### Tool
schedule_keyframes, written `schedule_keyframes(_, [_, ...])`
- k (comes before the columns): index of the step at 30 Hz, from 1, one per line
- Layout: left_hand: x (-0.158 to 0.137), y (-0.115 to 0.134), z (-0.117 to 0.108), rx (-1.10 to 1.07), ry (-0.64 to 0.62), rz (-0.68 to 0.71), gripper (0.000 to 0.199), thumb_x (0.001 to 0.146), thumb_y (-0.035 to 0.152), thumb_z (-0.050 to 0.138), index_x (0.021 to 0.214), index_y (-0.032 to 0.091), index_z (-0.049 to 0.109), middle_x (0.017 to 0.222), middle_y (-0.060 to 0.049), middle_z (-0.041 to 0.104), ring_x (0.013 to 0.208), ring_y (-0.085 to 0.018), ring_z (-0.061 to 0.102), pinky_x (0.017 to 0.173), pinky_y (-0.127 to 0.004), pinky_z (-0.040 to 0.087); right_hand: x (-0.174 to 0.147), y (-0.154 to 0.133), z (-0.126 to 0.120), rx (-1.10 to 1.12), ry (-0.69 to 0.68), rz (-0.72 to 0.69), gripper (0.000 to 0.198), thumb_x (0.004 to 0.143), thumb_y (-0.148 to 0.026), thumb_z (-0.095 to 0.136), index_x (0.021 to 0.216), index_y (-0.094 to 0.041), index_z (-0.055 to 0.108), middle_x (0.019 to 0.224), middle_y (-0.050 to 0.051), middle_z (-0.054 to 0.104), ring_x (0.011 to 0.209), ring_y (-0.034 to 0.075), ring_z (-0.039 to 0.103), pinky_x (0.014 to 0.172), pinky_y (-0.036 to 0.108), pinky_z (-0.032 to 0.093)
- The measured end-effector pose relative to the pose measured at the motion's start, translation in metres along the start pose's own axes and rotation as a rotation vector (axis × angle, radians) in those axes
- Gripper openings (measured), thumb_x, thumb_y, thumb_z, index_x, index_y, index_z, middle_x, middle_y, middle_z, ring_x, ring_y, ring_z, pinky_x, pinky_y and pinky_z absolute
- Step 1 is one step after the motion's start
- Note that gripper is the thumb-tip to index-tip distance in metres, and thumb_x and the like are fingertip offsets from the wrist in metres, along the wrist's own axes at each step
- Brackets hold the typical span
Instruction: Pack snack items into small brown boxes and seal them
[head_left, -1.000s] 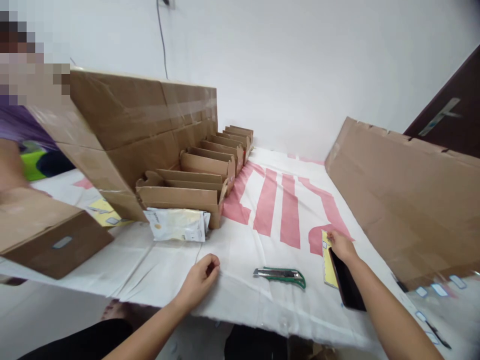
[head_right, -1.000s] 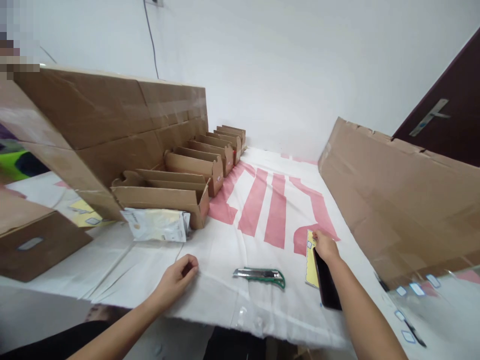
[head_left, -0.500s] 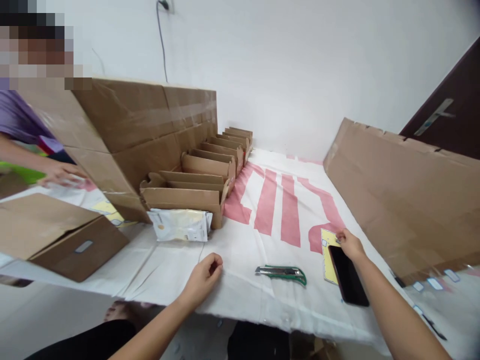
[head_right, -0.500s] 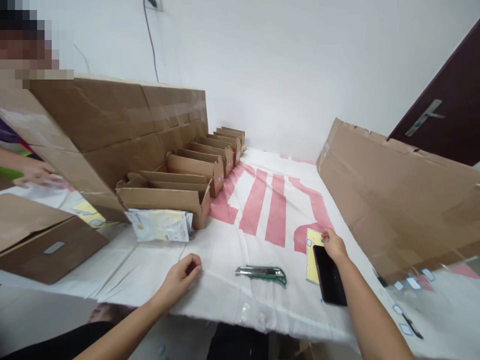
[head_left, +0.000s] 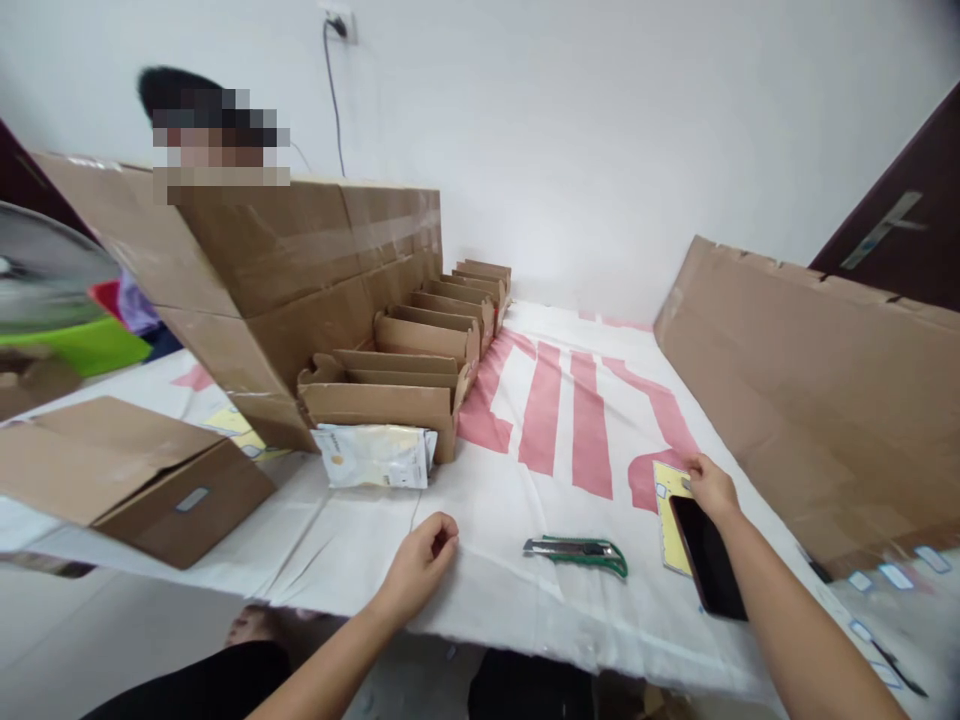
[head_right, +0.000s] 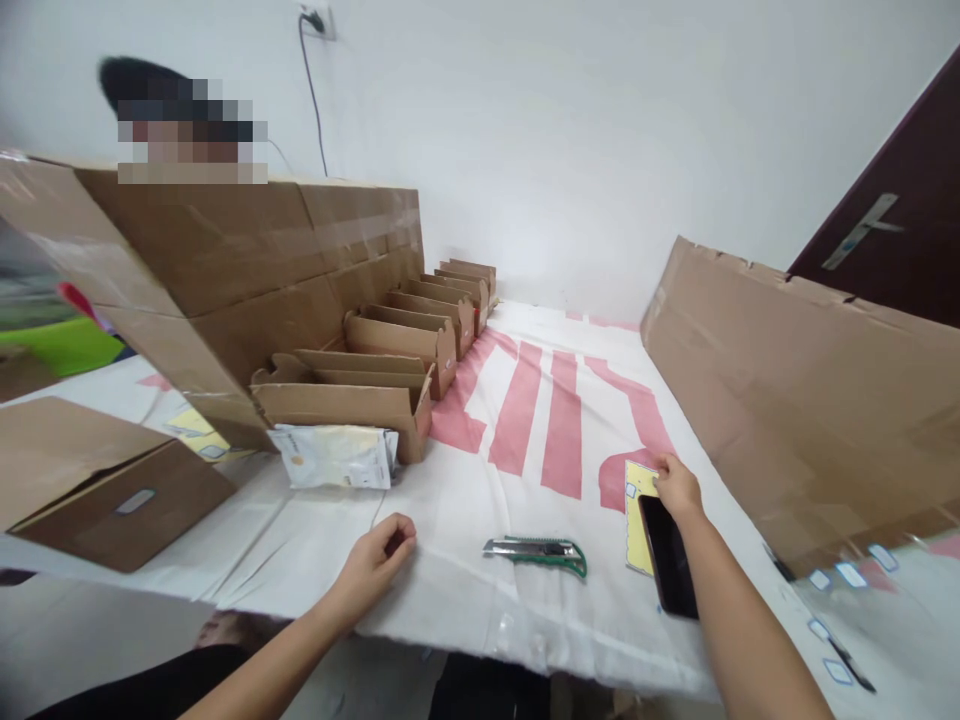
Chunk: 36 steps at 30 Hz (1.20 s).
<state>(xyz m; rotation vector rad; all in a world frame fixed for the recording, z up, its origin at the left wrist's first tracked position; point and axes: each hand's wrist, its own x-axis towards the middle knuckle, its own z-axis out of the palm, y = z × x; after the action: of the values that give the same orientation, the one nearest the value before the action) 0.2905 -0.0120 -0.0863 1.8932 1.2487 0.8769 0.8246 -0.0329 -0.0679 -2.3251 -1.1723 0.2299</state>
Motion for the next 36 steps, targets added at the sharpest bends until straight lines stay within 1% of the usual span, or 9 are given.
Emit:
schedule_keyframes(3, [0.000,-0.001,0.000,-0.012,-0.001,0.002,0.011,0.082,0.028,0.046,0.076,0.021,0.052,0.066,0.003,0.054,0.060,-0.015,0.051,0.059,-0.026,0.041,0.003,0.006,-0.005,-0.071,0.016,0.068,0.023,0.091,-0.035,0.059,0.105,-0.016,0.062,0.102,0.005,0.066,0.091,0.017,0.063,0.085,0.039,0.051])
schedule_keyframes(5, [0.000,-0.002,0.000,-0.017,-0.004,0.004,0.011,0.082,0.028,0.045,0.077,0.021,0.053,0.066,0.003,0.054,0.060,-0.015,0.051,0.059,-0.026,0.041,0.004,0.011,-0.005,-0.106,-0.007,0.086,0.023,0.090,-0.035,0.060,0.102,-0.015,0.062,0.099,0.004,0.066,0.088,0.017,0.063,0.083,0.038,0.052])
schedule_keyframes(9, [0.000,-0.003,0.001,-0.020,-0.012,-0.005,0.011,0.082,0.029,0.045,0.077,0.021,0.052,0.066,0.003,0.054,0.061,-0.015,0.051,0.059,-0.026,0.041,0.003,0.015,0.001,-0.144,-0.091,0.049,0.022,0.091,-0.037,0.060,0.098,-0.016,0.063,0.097,0.003,0.067,0.086,0.016,0.064,0.081,0.037,0.053])
schedule_keyframes(13, [-0.001,-0.003,0.001,-0.022,-0.021,-0.006,0.011,0.082,0.029,0.045,0.078,0.021,0.052,0.067,0.003,0.053,0.062,-0.015,0.051,0.060,-0.026,0.041,0.004,0.016,0.005,-0.157,-0.136,0.007,0.020,0.092,-0.033,0.059,0.103,-0.017,0.063,0.107,0.005,0.065,0.093,0.017,0.063,0.084,0.038,0.053])
schedule_keyframes(16, [0.000,-0.002,0.001,-0.022,-0.019,-0.003,0.012,0.082,0.029,0.044,0.077,0.021,0.052,0.067,0.002,0.053,0.062,-0.015,0.051,0.060,-0.026,0.042,0.006,0.016,0.006,-0.159,-0.144,0.008,0.020,0.092,-0.032,0.059,0.105,-0.017,0.063,0.107,0.005,0.065,0.092,0.017,0.063,0.083,0.038,0.054])
schedule_keyframes(20, [0.001,0.000,0.001,-0.022,-0.006,-0.010,0.012,0.081,0.030,0.045,0.076,0.021,0.052,0.065,0.003,0.053,0.061,-0.015,0.051,0.060,-0.026,0.042,0.005,0.012,0.008,-0.126,-0.138,-0.009,0.020,0.092,-0.032,0.059,0.105,-0.017,0.063,0.103,0.004,0.066,0.089,0.016,0.064,0.081,0.037,0.054])
schedule_keyframes(29, [0.000,0.002,-0.001,-0.006,-0.008,-0.011,0.011,0.081,0.028,0.046,0.077,0.021,0.053,0.065,0.003,0.054,0.061,-0.015,0.051,0.059,-0.026,0.042,0.008,0.000,0.017,0.013,-0.057,-0.024,0.022,0.092,-0.033,0.058,0.107,-0.017,0.063,0.108,0.005,0.066,0.094,0.018,0.064,0.085,0.039,0.054])
schedule_keyframes(33, [0.000,0.000,0.000,-0.001,-0.008,-0.014,0.011,0.082,0.028,0.045,0.077,0.021,0.052,0.066,0.003,0.053,0.061,-0.015,0.052,0.059,-0.026,0.042,0.011,-0.001,0.024,0.069,-0.087,-0.035,0.024,0.093,-0.033,0.058,0.107,-0.015,0.061,0.104,0.005,0.066,0.087,0.016,0.065,0.077,0.035,0.056])
schedule_keyframes(36, [0.000,-0.002,0.001,-0.007,-0.008,-0.003,0.011,0.082,0.028,0.046,0.076,0.021,0.052,0.065,0.003,0.053,0.061,-0.015,0.052,0.059,-0.025,0.041,0.012,-0.001,0.028,0.053,-0.114,-0.035,0.025,0.093,-0.035,0.058,0.109,-0.016,0.061,0.105,0.005,0.065,0.086,0.016,0.064,0.074,0.034,0.056])
